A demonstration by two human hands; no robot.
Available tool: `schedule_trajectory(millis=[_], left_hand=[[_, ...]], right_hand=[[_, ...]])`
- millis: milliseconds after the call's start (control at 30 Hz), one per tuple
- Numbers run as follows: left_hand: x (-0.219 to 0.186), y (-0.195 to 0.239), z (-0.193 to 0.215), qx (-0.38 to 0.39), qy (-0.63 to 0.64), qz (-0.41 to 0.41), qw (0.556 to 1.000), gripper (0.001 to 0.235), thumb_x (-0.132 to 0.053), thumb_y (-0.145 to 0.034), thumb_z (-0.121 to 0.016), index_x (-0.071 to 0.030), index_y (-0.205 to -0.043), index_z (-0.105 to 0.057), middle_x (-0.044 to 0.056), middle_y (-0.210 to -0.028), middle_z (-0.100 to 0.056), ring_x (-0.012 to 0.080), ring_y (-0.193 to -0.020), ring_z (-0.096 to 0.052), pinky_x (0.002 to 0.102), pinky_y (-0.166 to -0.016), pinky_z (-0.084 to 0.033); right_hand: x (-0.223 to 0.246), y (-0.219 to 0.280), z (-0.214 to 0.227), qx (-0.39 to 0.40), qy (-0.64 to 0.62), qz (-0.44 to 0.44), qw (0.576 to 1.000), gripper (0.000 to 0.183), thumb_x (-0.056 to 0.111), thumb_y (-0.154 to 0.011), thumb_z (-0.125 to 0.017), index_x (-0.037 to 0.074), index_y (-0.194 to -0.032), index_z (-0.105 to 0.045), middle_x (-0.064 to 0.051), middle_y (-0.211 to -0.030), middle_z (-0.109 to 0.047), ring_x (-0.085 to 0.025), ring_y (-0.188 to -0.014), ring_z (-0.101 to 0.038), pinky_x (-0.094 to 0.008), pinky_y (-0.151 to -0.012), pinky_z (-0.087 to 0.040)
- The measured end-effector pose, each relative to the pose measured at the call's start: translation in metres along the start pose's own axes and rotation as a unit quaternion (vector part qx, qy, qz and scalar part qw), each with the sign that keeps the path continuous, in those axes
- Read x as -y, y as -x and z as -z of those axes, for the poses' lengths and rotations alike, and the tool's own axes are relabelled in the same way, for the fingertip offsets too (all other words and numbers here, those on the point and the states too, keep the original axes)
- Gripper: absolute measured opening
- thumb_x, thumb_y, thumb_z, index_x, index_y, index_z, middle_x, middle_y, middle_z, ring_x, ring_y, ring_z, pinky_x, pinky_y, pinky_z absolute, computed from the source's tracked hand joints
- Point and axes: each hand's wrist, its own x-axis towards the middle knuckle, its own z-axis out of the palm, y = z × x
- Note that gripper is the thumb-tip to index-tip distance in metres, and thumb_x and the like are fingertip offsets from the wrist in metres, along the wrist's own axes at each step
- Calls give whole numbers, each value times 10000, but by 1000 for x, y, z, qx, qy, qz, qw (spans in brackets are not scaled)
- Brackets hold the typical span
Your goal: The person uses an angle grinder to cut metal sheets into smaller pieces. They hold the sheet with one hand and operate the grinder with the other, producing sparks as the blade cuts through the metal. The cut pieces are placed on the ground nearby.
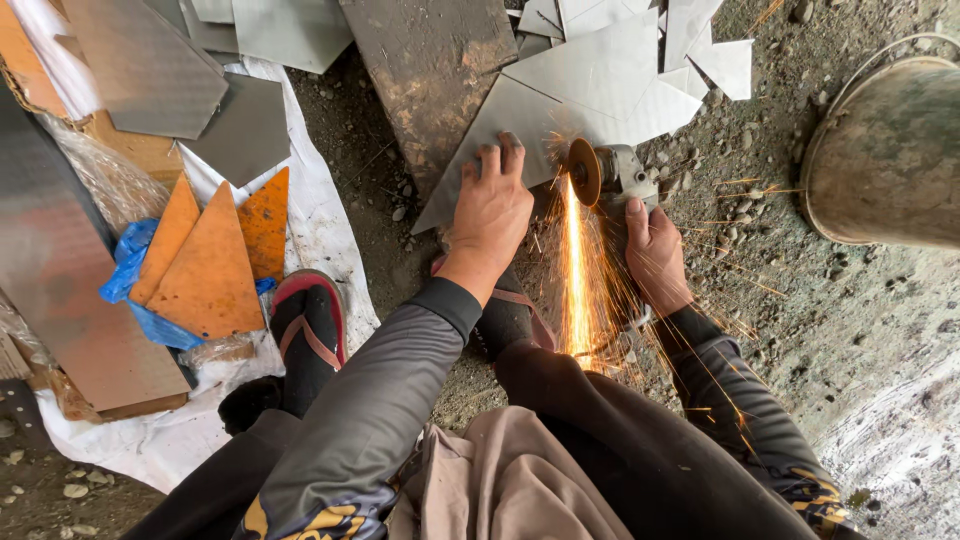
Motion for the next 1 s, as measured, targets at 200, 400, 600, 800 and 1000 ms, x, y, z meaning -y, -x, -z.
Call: schedule_trajectory(millis=[200, 400, 600, 800, 1000], left_hand=[[-1, -1, 3, -5, -10, 6, 1000, 261, -201, -830, -697, 1, -957, -802, 180, -1435, -443, 353, -1196, -496, 470, -958, -538], [-1, -1, 6, 21, -17, -4, 1000, 238, -198, -850, -696, -10, -947, -804, 182, -1442, -438, 349, -1205, -495, 456, -965, -539], [-2, 0, 3, 2, -16, 3, 1000, 256, -190, -856, -693, 15, -968, -797, 174, -1443, -435, 347, -1202, -493, 454, -973, -540], [0, 3, 3, 17, -6, -2, 1000, 254, -183, -877, -677, 28, -963, -790, 174, -1453, -435, 350, -1215, -493, 453, -991, -533], [2, -1, 11, 9, -14, -6, 1000, 239, -185, -868, -674, 5, -948, -794, 192, -1457, -446, 363, -1209, -500, 464, -967, -535]], right_hand=[[6, 1, 1, 15, -2, -15, 1000, 666, 584, -1073, -441, -42, -1096, -665, -174, -852, -663, -217, -790, -589, -398, -720, -489], [2, -2, -1, -8, 5, -9, 1000, 664, 580, -1065, -458, -53, -1086, -658, -169, -819, -658, -219, -764, -602, -415, -707, -485], [-4, -6, -4, -17, 3, 14, 1000, 653, 569, -1080, -477, -63, -1073, -643, -171, -819, -651, -208, -770, -588, -413, -709, -490], [-7, -5, -4, -12, 11, 18, 1000, 664, 569, -1091, -468, -72, -1038, -633, -186, -784, -603, -215, -733, -544, -425, -679, -471], [-4, -8, -2, 5, -42, 67, 997, 691, 602, -1085, -466, -71, -1030, -616, -198, -853, -654, -230, -772, -607, -430, -697, -499]])
